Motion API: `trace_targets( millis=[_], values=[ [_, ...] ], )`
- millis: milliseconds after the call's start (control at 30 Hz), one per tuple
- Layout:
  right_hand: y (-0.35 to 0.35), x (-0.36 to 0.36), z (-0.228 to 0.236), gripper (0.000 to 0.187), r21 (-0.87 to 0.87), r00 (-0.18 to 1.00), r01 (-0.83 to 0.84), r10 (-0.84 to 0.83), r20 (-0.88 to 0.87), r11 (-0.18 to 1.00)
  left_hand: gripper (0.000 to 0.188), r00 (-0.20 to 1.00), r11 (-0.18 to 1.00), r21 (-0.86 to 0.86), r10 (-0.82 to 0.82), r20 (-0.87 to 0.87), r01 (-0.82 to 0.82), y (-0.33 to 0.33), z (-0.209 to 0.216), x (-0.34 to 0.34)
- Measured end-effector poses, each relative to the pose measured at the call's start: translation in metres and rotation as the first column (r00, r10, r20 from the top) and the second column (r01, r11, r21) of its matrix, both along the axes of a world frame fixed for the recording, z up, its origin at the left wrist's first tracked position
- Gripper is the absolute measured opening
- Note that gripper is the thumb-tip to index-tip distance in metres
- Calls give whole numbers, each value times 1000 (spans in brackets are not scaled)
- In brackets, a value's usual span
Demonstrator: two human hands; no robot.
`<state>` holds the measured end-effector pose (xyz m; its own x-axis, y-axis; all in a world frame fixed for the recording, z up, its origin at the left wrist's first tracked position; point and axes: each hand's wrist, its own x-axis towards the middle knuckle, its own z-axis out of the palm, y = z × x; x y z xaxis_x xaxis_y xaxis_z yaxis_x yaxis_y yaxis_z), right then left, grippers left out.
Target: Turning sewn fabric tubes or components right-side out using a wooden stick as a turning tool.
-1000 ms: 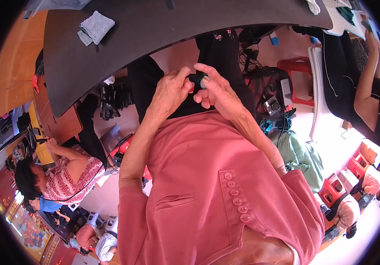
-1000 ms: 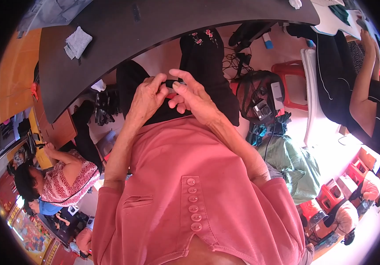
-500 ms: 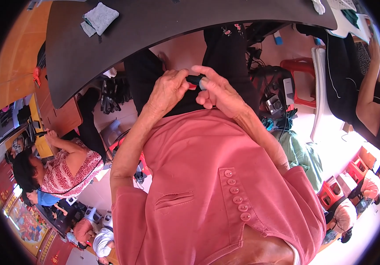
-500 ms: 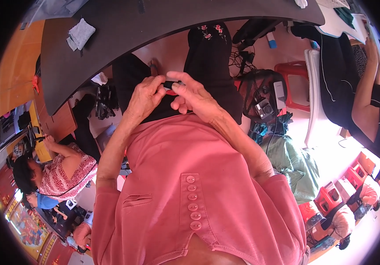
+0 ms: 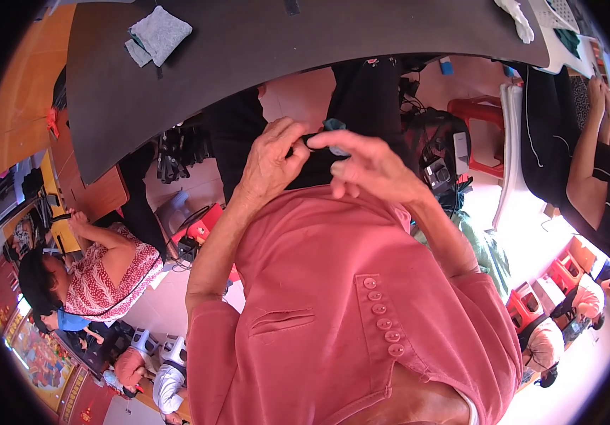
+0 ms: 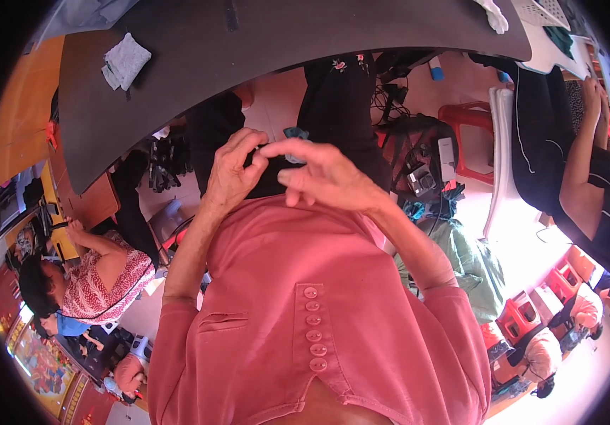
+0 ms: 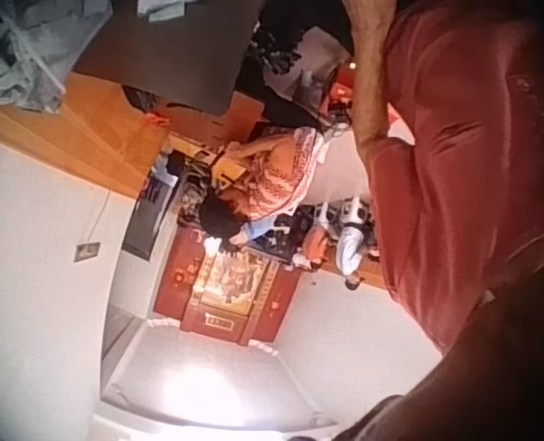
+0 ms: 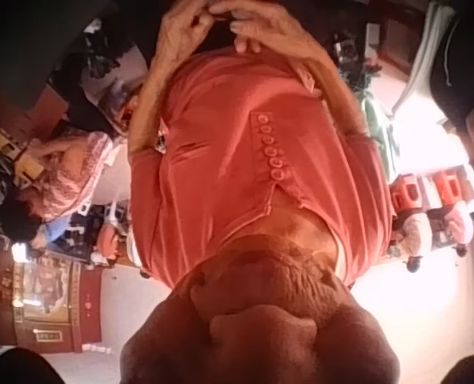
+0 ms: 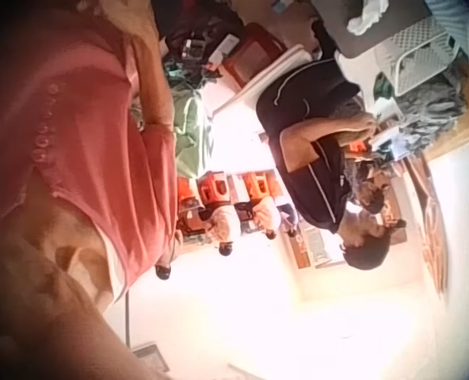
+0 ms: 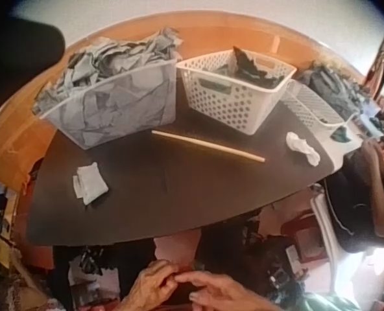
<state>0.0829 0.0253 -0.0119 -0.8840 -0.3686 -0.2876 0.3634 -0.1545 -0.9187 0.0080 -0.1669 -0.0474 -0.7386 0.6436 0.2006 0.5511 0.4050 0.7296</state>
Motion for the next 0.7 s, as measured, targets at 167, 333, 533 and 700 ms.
trace_targets(
  millis=[167,333,533,700],
  values=[
    [2,-16,-8,34,-252,976,174,-132,174,952,25,870,991,42,91,485,-127,0,35,0],
    [2,-20,-1,42,-261,988,123,-92,125,958,20,970,998,55,13,243,-27,-10,37,-6],
    [79,5,-48,38,-773,974,-1,176,143,635,17,938,991,-115,108,329,-74,-68,49,-17],
    [39,-14,-21,70,-260,991,-125,134,16,958,22,643,989,51,52,764,-140,-41,82,-4]
  ],
)
